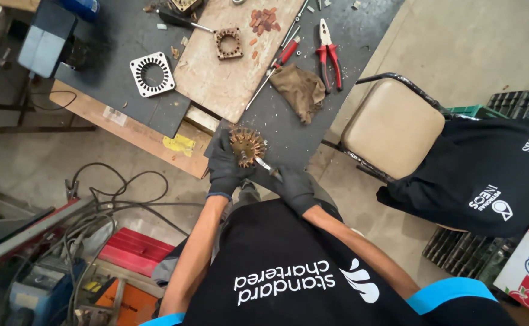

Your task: Disassembling an electric motor stator to remove copper windings using pliers and a screwdriver

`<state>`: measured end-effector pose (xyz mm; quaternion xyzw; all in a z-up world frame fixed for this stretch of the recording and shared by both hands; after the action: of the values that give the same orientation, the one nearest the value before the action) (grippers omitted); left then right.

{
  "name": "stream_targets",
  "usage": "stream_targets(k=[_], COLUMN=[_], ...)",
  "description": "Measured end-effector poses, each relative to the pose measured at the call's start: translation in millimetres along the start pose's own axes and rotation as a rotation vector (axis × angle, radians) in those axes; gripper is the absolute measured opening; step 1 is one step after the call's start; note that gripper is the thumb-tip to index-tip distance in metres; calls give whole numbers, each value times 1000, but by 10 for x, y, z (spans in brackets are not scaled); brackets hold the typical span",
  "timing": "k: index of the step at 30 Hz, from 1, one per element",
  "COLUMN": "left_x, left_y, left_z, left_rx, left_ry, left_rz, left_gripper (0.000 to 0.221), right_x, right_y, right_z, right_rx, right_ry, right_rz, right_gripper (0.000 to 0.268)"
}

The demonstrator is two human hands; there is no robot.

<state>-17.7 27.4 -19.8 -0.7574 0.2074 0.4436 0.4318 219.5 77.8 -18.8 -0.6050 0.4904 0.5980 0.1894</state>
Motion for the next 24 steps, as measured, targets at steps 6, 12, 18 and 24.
stream_targets(k=[6, 12, 18, 24], left_x=[98, 87, 117, -172], left_y=[74, 66, 110, -90], left_z=[20, 42, 39, 127], left_rx=[-24, -69, 48, 140], left_ry=[9, 62, -53, -65], left_rz=[19, 27, 32, -22], left_gripper=[154, 153, 155, 147], right_x=[493, -323, 113, 553], right_y=[-271, 197, -9, -208], right_z=[-58, 57, 87, 50], right_rx=[-67, -106, -179, -278], right_ry=[-1, -28, -49, -234], right_rz=[-67, -107, -163, -112], right_gripper=[51, 50, 41, 37])
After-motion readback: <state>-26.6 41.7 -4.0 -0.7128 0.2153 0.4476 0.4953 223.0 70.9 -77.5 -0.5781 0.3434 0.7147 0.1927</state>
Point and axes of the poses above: each hand's wrist, its own z-axis towards the middle knuckle, its own x-axis out of the palm, y = z × x, the point moved 3 cm from there along z, towards the middle knuckle, and after that the axes turned 6 degrees about -y, right-handed, at the moved point
